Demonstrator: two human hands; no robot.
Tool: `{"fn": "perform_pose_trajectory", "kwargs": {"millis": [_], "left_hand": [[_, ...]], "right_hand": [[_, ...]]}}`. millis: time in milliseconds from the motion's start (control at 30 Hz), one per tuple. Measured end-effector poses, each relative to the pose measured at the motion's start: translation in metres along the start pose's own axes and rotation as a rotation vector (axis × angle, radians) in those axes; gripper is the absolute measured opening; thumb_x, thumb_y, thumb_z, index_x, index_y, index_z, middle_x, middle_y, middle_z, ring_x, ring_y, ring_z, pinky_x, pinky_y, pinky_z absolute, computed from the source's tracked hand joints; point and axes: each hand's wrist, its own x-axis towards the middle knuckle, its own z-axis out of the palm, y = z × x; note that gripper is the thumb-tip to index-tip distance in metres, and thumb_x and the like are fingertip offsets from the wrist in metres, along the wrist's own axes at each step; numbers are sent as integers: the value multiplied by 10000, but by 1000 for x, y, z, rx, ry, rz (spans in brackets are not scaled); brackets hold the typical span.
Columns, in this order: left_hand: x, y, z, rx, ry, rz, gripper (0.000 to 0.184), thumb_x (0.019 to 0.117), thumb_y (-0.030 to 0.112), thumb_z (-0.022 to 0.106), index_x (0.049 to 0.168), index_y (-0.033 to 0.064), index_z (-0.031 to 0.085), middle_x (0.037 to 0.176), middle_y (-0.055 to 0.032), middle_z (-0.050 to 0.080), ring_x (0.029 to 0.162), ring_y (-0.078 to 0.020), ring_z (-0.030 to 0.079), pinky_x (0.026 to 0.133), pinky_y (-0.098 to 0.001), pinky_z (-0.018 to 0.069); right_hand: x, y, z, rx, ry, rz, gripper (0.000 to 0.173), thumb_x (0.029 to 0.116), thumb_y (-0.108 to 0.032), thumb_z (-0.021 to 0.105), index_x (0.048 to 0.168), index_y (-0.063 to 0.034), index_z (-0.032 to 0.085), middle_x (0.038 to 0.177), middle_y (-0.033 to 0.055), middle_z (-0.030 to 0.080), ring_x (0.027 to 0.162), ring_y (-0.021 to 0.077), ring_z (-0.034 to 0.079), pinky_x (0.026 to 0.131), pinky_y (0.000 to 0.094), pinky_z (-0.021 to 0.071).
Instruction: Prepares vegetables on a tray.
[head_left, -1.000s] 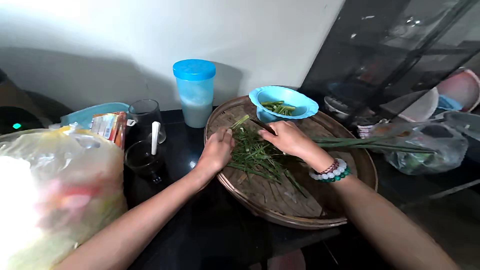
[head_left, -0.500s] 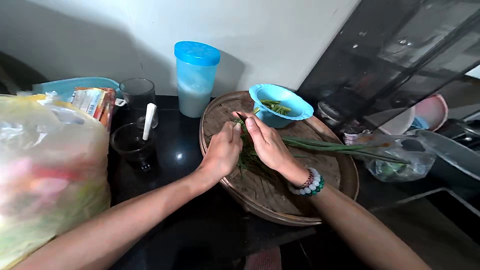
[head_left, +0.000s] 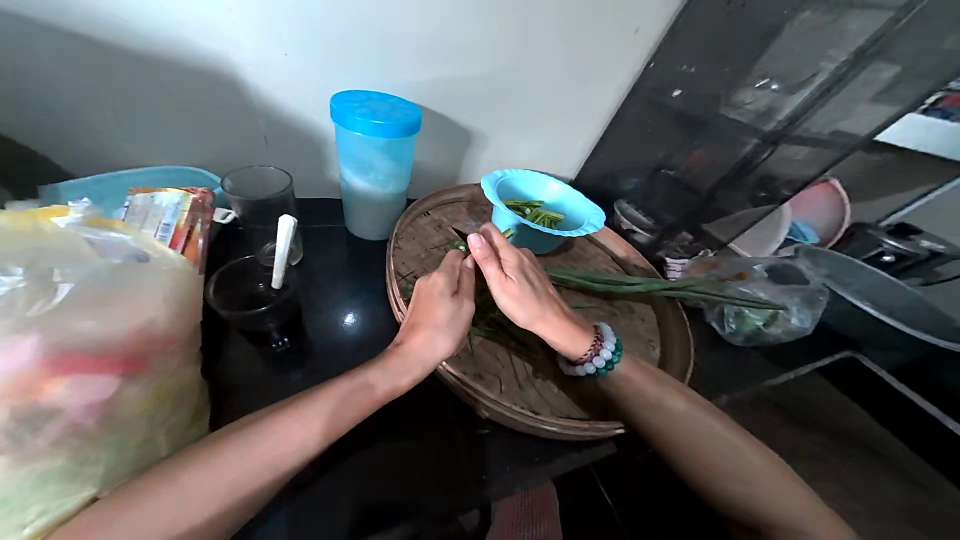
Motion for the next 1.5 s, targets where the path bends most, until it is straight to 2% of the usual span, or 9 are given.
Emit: {"fn": "perform_pose_trajectory", "kwargs": {"millis": [167,400,500,733,833,933,1100,1267,1500], "left_hand": [[12,-15,-5,-233,-31,-14,377,1129,343,348,1198,135,654,825,-31,582,675,-139,549,651,-327,486],[7,-22,-1,-293,-11,262,307,1104,273,458,1330,212,656,1136,28,647,875,-84,613,770,-280,525],[6,-23,-1,-289,25,276,284,1095,255,487,1307,193,667,1093,22,652,887,-84,626,784,-287,541],[-2,-19,3,-141,-49,488,289,1084,201,505,1306,221,689,1066,33,642,954,-63,626,830,-271,557],[2,-20,3,63,-53,407,332,1074,221,536,1386,249,646,1133,-21,637,1029,-126,626,890,-334,555],[3,-18,4,323,-189,280,519,1046,302,591,1550,265,476,1433,-133,490,1293,-325,496,1041,-507,478],[4,-25,7,338,-137,333,356,1030,337,592,1370,252,656,1477,-84,469,1312,-284,490,1040,-485,476],[3,-30,10,328,-64,387,282,1020,308,587,1259,226,712,1453,-75,494,1278,-255,526,1021,-461,496],[0,-33,14,347,17,449,294,1036,386,550,1207,229,729,1399,-55,539,1268,-235,535,1021,-453,496]], "right_hand": [[7,10,-22,27,201,-196,341,1067,-381,533,1237,-110,650,848,28,674,628,113,598,553,320,519],[7,23,-21,815,-167,182,425,1090,-473,420,1132,-134,673,635,-15,449,412,38,318,363,166,275],[9,24,-23,855,-211,79,256,1044,-346,587,1160,-137,679,650,-24,466,430,29,362,379,157,316],[-1,30,-45,333,138,105,330,1089,-375,482,1090,-92,652,623,30,508,443,120,427,399,259,376],[42,71,-64,45,385,33,359,1074,-374,513,1206,-91,689,796,40,659,656,144,614,634,358,535],[50,90,-85,-68,287,174,538,1008,-459,623,1427,-124,583,1018,150,706,840,271,674,813,507,547],[17,101,-106,-92,8,160,292,996,-345,668,984,-59,731,776,69,705,698,216,671,713,509,554],[-27,129,-124,-405,-363,339,577,881,-364,816,1342,-63,646,1248,227,671,1166,437,631,992,687,471],[-68,122,-121,-643,-151,392,285,898,-270,797,1139,-129,740,1022,207,720,941,458,685,724,682,527]]}}
